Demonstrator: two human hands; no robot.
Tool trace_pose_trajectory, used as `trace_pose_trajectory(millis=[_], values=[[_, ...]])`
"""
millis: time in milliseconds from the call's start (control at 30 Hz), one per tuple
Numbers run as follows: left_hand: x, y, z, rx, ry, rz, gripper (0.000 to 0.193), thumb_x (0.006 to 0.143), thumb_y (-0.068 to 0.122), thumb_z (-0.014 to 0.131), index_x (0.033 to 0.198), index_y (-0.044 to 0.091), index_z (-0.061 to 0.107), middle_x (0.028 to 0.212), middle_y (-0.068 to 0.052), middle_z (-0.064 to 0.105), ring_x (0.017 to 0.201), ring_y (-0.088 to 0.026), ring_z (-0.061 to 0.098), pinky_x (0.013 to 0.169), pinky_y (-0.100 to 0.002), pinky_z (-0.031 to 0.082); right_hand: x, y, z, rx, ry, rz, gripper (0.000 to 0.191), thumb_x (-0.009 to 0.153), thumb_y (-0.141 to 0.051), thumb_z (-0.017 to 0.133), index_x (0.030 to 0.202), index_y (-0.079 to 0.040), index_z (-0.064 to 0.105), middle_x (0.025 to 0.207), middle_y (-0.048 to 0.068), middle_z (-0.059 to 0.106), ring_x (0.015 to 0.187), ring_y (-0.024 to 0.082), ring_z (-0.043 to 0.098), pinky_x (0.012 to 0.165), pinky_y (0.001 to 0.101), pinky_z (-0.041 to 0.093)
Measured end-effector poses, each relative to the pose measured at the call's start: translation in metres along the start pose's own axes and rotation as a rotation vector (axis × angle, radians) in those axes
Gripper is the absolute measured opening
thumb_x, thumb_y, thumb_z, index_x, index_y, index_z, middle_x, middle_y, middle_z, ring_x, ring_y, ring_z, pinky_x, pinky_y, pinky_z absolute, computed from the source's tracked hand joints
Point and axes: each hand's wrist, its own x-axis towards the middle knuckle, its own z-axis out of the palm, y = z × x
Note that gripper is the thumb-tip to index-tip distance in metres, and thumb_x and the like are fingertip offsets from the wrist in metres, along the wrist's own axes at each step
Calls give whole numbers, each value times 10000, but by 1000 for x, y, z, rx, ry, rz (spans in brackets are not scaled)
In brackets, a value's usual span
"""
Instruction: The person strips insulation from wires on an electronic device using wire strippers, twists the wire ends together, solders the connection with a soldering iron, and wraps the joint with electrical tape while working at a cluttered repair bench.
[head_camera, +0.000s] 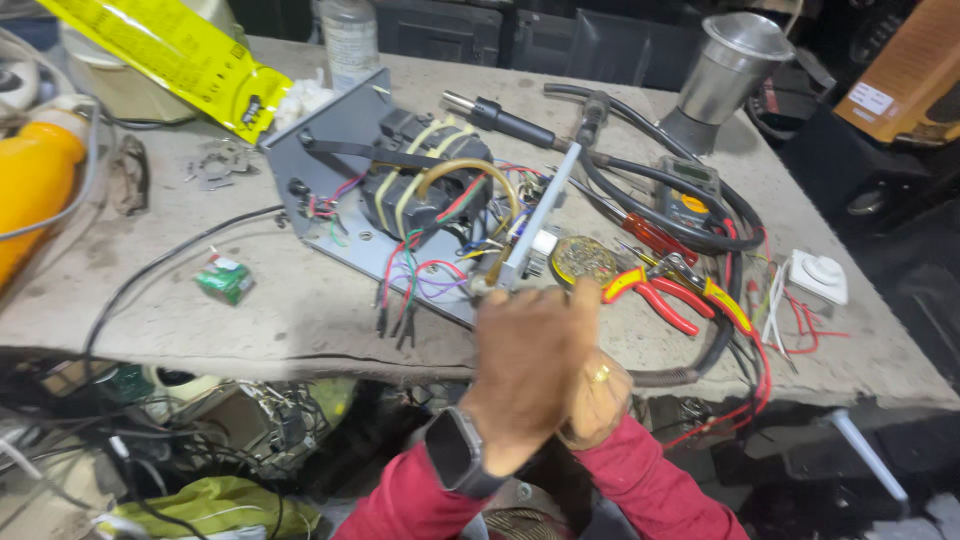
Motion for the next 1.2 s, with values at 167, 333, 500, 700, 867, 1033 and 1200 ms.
trace_pose_trajectory(millis=[167,333,500,700,867,1033,1200], values=[[35,16,10,121,-267,-57,322,715,158,736,973,-11,643,684,-119,715,619,-274,730,489,-383,530,-4,2,4,-10,36,72,368,753,-53,793,1065,62,637,924,184,682,770,323,691,659,409,540],[11,-4,-9,-147,2,-10,252,992,234,667,1013,-17,660,735,-161,713,654,-293,717,569,-380,524,3,-11,-4,-20,75,153,385,735,-128,853,1036,40,679,884,167,689,763,313,690,659,397,532],[-45,-15,-11,-486,430,-512,248,949,202,647,886,-32,697,617,-134,703,498,-191,704,454,-326,519,15,-25,-4,74,129,265,198,833,-13,814,945,-33,652,879,105,689,717,229,685,613,333,517],[-47,-26,8,-952,-4,-705,406,1063,232,517,788,-45,627,589,-80,672,482,-126,696,409,-267,519,24,-34,-8,94,120,288,185,839,1,800,945,-32,652,905,102,684,765,234,692,646,338,525],[-44,-16,24,-923,89,-760,392,1058,217,541,781,-42,643,575,-72,645,438,-130,644,385,-275,483,27,-37,-11,92,121,315,175,833,-2,792,946,-36,663,919,107,691,782,246,696,662,347,529],[-47,-12,30,-875,166,-856,277,1004,180,599,867,-31,716,597,-55,667,435,-102,636,373,-266,480,34,-40,-20,121,53,302,163,821,18,778,944,-28,683,900,109,681,823,268,686,712,365,527],[-43,-10,33,-877,222,-865,242,975,170,638,886,-30,740,603,-44,671,445,-81,624,380,-253,475,48,-43,-32,212,-2,308,141,839,2,755,969,-15,701,925,126,681,860,274,679,759,372,530]])
